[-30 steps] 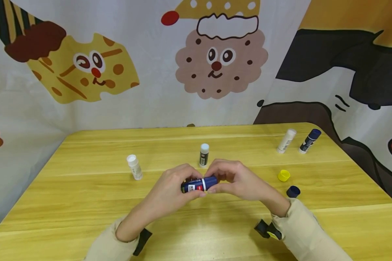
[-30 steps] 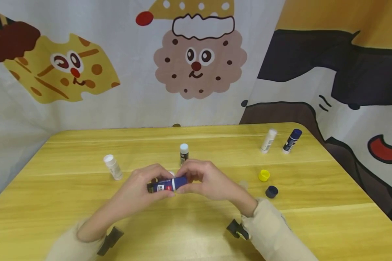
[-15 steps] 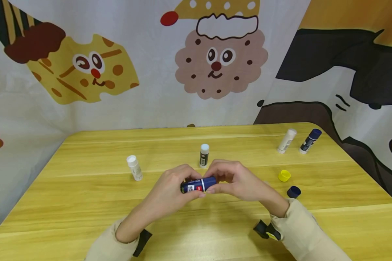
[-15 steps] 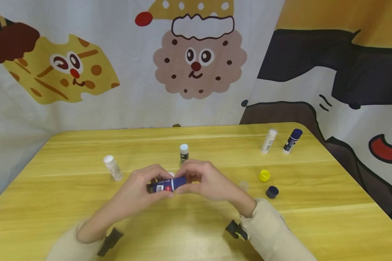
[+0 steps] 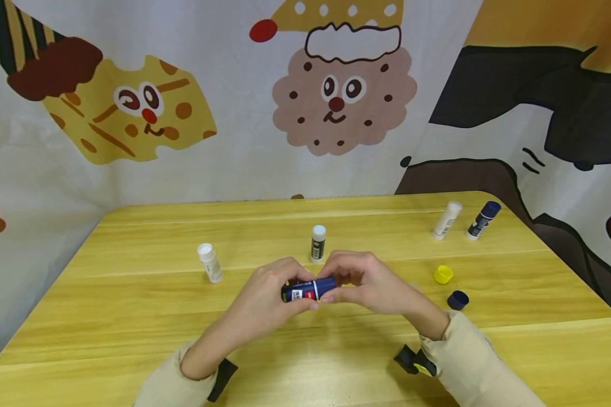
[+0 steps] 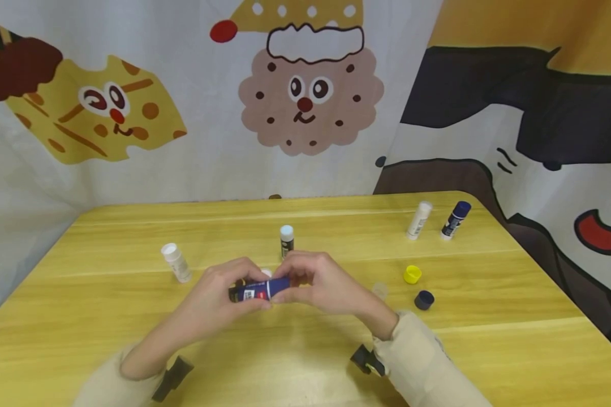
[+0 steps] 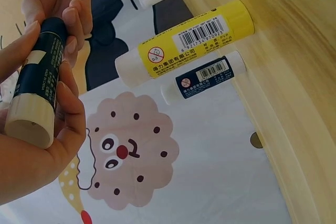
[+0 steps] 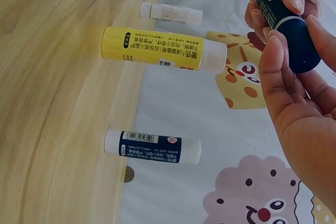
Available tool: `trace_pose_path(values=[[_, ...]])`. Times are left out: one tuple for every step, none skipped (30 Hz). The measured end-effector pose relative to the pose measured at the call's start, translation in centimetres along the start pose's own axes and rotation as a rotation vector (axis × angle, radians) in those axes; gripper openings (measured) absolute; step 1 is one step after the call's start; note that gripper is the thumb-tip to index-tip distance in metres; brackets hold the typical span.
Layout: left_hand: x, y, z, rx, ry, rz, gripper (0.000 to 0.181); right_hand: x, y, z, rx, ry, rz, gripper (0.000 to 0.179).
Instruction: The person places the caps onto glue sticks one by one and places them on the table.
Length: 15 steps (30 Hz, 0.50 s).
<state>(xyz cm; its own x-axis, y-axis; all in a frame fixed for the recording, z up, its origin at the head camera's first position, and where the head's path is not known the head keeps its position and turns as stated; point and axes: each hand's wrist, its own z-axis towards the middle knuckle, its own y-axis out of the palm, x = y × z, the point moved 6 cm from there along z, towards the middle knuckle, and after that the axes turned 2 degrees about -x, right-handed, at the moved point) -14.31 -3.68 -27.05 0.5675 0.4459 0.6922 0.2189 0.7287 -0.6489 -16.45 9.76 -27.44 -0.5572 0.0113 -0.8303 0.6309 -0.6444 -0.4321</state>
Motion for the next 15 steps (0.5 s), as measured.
trace_pose_path(values=[[0.0, 0.01, 0.0, -0.001, 0.001, -0.003, 0.024, -0.01, -0.01, 0.01, 0.001, 0.0, 0.0, 0.017], [0.0, 0.02, -0.01, -0.001, 0.001, -0.005, 0.024, -0.01, -0.01, 0.01, 0.002, 0.0, 0.0, 0.017], [0.0, 0.02, -0.01, -0.001, 0.002, -0.007, 0.024, -0.01, -0.01, 0.01, 0.001, 0.0, 0.002, 0.017], [0.01, 0.03, -0.01, -0.001, 0.003, -0.006, 0.024, -0.01, -0.01, 0.01, 0.001, 0.001, 0.004, 0.017], [0.01, 0.03, -0.02, -0.001, 0.003, -0.006, 0.024, -0.01, 0.0, 0.01, 0.001, 0.002, 0.005, 0.017], [0.01, 0.04, -0.02, -0.001, 0.004, -0.006, 0.024, 0.0, 0.0, 0.01, 0.002, 0.003, 0.006, 0.017], [0.01, 0.05, -0.01, 0.0, 0.006, -0.005, 0.024, 0.0, 0.0, 0.01, 0.001, 0.003, 0.008, 0.017], [0.02, 0.06, -0.01, 0.002, 0.007, -0.003, 0.024, 0.01, 0.01, 0.0, 0.001, 0.004, 0.008, 0.017], [0.03, 0.07, 0.0, 0.003, 0.009, -0.002, 0.023, 0.02, 0.02, 0.0, 0.002, 0.005, 0.008, 0.016], [0.04, 0.08, 0.01, 0.004, 0.011, 0.0, 0.023, 0.02, 0.02, 0.0, 0.002, 0.005, 0.008, 0.016], [0.05, 0.09, 0.02, 0.005, 0.011, 0.003, 0.023, 0.02, 0.02, -0.01, 0.003, 0.005, 0.009, 0.016], [0.06, 0.09, 0.02, 0.005, 0.011, 0.003, 0.023, 0.02, 0.02, -0.01, 0.003, 0.005, 0.009, 0.016], [0.07, 0.1, 0.03, 0.006, 0.011, 0.003, 0.023, 0.01, 0.02, -0.01, 0.003, 0.004, 0.01, 0.016], [0.08, 0.09, 0.03, 0.005, 0.009, 0.005, 0.023, -0.01, 0.01, -0.01, 0.004, 0.004, 0.01, 0.016], [0.09, 0.1, 0.03, 0.005, 0.009, 0.005, 0.023, -0.02, 0.01, -0.02, 0.004, 0.003, 0.012, 0.016]])
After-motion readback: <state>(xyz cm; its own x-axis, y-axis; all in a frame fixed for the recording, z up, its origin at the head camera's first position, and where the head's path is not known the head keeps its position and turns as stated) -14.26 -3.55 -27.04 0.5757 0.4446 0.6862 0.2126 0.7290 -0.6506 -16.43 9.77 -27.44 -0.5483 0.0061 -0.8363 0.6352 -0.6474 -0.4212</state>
